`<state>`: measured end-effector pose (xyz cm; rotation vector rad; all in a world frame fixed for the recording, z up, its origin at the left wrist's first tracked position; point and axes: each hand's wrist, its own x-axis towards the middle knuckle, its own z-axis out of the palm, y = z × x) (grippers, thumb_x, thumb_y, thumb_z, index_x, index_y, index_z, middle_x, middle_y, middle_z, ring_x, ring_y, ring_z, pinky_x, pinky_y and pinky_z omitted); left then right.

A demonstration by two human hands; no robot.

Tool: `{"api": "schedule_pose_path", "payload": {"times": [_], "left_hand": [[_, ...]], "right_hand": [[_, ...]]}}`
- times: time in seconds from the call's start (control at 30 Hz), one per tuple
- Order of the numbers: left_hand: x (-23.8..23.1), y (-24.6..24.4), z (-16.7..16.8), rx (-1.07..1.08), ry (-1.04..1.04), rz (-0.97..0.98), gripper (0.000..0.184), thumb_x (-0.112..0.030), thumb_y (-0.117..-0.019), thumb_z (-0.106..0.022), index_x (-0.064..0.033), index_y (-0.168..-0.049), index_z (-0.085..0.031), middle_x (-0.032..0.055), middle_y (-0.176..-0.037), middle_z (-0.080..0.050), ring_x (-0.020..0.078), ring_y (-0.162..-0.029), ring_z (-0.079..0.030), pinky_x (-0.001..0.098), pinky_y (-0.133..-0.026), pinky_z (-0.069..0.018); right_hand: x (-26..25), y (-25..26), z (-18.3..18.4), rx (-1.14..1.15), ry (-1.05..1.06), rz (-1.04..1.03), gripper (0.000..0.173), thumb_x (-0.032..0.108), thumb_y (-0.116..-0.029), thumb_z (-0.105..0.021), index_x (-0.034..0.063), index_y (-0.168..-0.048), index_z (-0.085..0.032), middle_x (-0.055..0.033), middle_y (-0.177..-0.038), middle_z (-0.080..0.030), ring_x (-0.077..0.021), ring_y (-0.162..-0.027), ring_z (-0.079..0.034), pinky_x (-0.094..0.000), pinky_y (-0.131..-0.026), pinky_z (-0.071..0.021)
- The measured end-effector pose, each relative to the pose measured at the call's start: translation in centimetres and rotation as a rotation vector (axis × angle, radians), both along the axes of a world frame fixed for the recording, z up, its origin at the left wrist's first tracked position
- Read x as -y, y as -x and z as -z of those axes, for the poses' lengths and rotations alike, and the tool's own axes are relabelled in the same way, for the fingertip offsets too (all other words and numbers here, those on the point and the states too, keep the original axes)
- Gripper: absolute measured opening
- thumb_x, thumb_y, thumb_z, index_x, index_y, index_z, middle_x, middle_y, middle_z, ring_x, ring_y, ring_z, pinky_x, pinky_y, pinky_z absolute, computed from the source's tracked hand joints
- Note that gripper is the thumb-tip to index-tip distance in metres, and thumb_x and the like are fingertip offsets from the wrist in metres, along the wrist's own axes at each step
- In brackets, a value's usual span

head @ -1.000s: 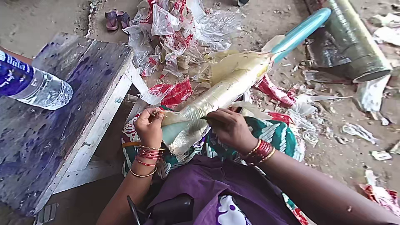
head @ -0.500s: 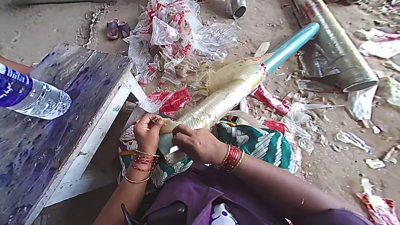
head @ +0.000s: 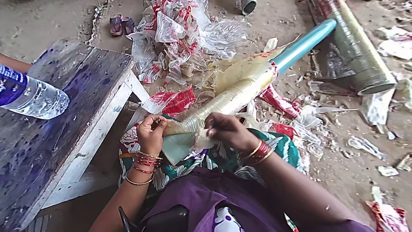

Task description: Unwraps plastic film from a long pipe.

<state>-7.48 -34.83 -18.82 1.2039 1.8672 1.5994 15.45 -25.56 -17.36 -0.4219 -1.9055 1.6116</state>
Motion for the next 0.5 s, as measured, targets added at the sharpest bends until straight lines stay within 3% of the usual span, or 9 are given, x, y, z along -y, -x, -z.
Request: {"api": "schedule_pose_path", "payload": {"times": [0.07, 0.17, 0.27, 0.43, 0.5], "left_hand": [[-0.4, 0.6, 0.3, 0.061, 0.014, -0.041, 0.006, 0.004, -0.093, -0.065, 0.0004, -0.098, -0.067, -0.0059, -0.084, -0.067, -0.0048, -0.076, -0.063, 0.0149, -0.075, -0.0541], [-1.4, 1.1, 0.3, 0.155, 0.081, -0.125, 0.009, 0.004, -0.095, -0.064, -0.0047, -0.094, -0.066, -0.0108, -0.079, -0.066, -0.0063, -0.073, -0.062, 0.0139, -0.074, -0.054], [-2.3, 0.7, 0.0, 0.21, 0.123, -0.202, 0.011, 0.008, -0.0935, -0.064, -0.0024, -0.091, -0.066, -0.0091, -0.076, -0.066, -0.0045, -0.07, -0.062, 0.0146, -0.071, -0.0539], [-3.1, 1.2, -0.2, 0.232, 0.14, -0.246, 0.016, 0.012, -0.0915, -0.062, -0.0023, -0.087, -0.066, -0.0083, -0.07, -0.066, -0.0033, -0.065, -0.063, 0.0145, -0.066, -0.0543], [-3.3, 1.4, -0.5, 0.266, 0.163, -0.253, 0.02, 0.014, -0.0916, -0.06, -0.004, -0.083, -0.065, -0.0085, -0.068, -0.066, -0.003, -0.062, -0.063, 0.0142, -0.063, -0.0541]], "right_hand": [[-2.1, -2.8, -0.2, -0.152, 0.131, 0.102, 0.008, 0.015, -0.0945, -0.066, 0.0215, -0.091, -0.064, 0.0121, -0.08, -0.063, 0.0036, -0.063, -0.057, -0.0144, -0.055, -0.0503], [-5.5, -6.9, 0.2, -0.304, 0.242, 0.202, 0.012, 0.018, -0.0927, -0.073, 0.0296, -0.093, -0.07, 0.0138, -0.081, -0.069, 0.002, -0.068, -0.065, -0.0184, -0.063, -0.0579], [-7.4, -9.8, 0.6, -0.357, 0.26, 0.339, 0.02, 0.009, -0.0948, -0.065, 0.029, -0.093, -0.07, 0.0136, -0.083, -0.071, 0.0033, -0.067, -0.064, -0.0157, -0.061, -0.0557], [-11.5, -16.4, 1.1, -0.308, 0.289, 0.742, 0.034, 0.0, -0.1038, -0.041, 0.025, -0.091, -0.061, 0.0138, -0.083, -0.067, 0.0015, -0.075, -0.064, -0.0201, -0.073, -0.0568], [-13.2, -19.1, 2.2, -0.278, 0.315, 0.865, 0.036, -0.002, -0.1019, -0.04, 0.0244, -0.089, -0.061, 0.0144, -0.081, -0.065, 0.0023, -0.073, -0.061, -0.0186, -0.072, -0.0546]]}}
